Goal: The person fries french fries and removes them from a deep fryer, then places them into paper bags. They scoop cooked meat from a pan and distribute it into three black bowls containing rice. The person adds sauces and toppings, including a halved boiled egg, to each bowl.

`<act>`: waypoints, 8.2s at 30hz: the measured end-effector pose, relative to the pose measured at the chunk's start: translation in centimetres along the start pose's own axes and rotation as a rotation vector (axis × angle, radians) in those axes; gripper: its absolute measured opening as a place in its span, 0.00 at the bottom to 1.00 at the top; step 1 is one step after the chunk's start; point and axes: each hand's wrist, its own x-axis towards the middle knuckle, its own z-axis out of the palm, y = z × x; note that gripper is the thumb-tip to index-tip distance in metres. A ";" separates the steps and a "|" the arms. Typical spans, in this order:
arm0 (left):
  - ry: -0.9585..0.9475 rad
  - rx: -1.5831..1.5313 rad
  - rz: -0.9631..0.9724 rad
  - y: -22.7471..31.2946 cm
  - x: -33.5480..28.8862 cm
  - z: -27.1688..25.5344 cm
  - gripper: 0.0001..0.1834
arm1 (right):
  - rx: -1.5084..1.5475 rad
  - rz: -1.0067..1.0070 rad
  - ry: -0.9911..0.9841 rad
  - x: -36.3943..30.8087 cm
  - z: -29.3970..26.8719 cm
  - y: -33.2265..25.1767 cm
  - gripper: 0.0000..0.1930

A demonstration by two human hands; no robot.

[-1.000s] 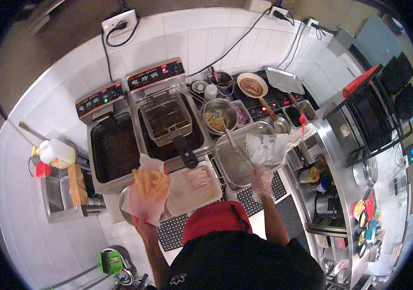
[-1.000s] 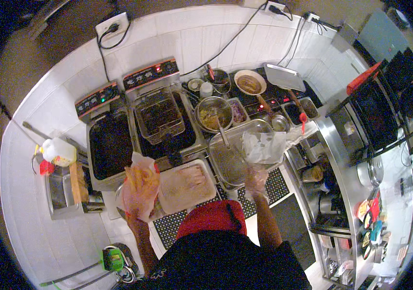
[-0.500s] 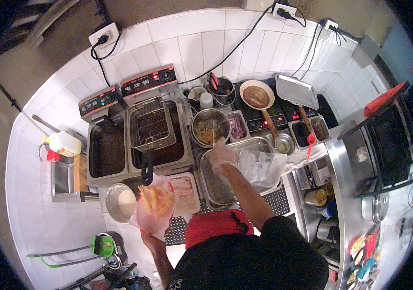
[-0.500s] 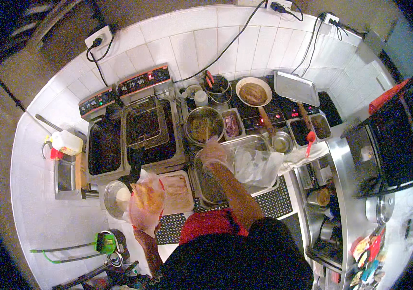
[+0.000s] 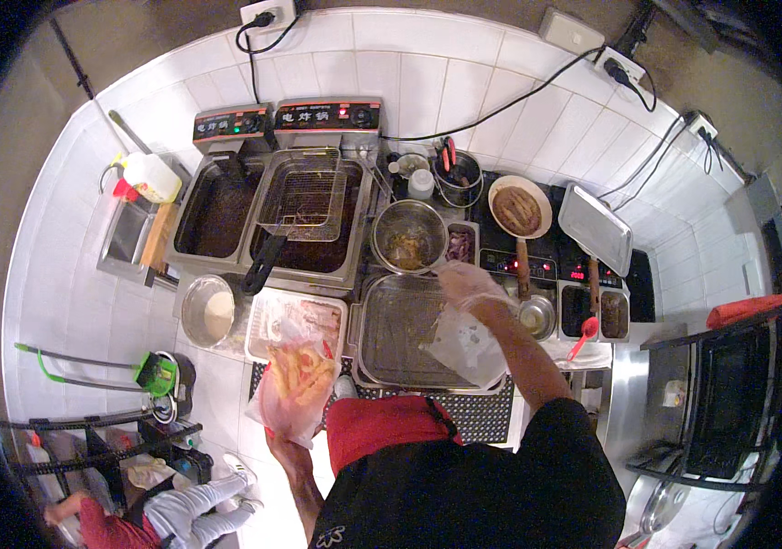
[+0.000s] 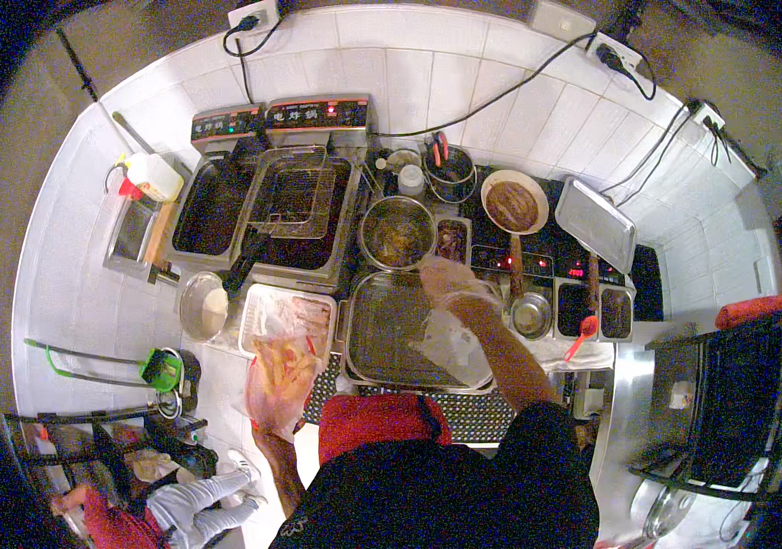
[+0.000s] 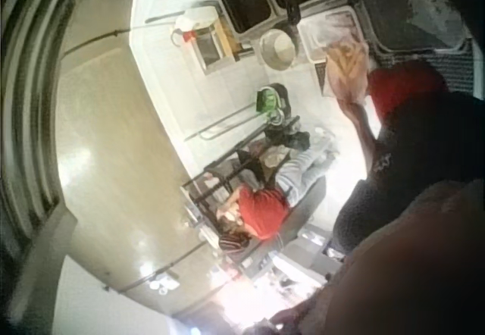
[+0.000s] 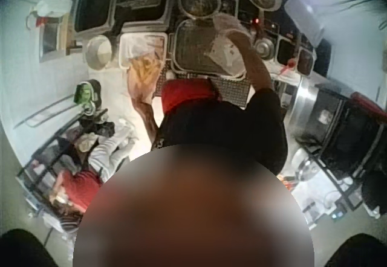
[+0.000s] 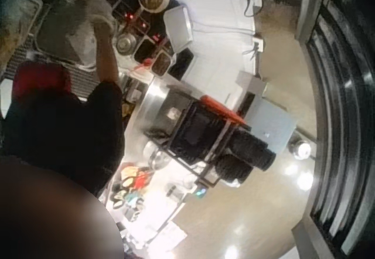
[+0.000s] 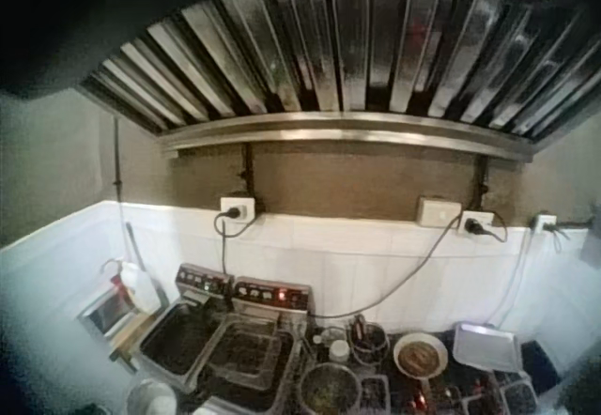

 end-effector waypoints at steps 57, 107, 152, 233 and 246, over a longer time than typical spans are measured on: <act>-0.658 0.152 -0.347 -7.1 10.6 18.1 0.30 | 0.584 0.334 0.214 -18.8 -7.0 -10.2 0.17; -1.169 0.447 -0.386 -5.8 7.4 7.7 0.31 | 1.943 0.610 0.740 -26.4 5.2 -29.1 0.28; -1.010 0.982 -0.488 -30.3 -27.9 8.0 0.14 | 1.284 1.750 2.063 -95.9 39.3 -11.3 0.19; -0.576 0.853 -0.081 -28.6 -8.9 43.0 0.23 | 1.010 0.665 0.549 -27.5 -4.7 30.2 0.18; -0.580 0.755 -0.226 -33.8 -3.2 46.2 0.28 | 1.481 1.073 0.592 -24.2 7.0 49.7 0.22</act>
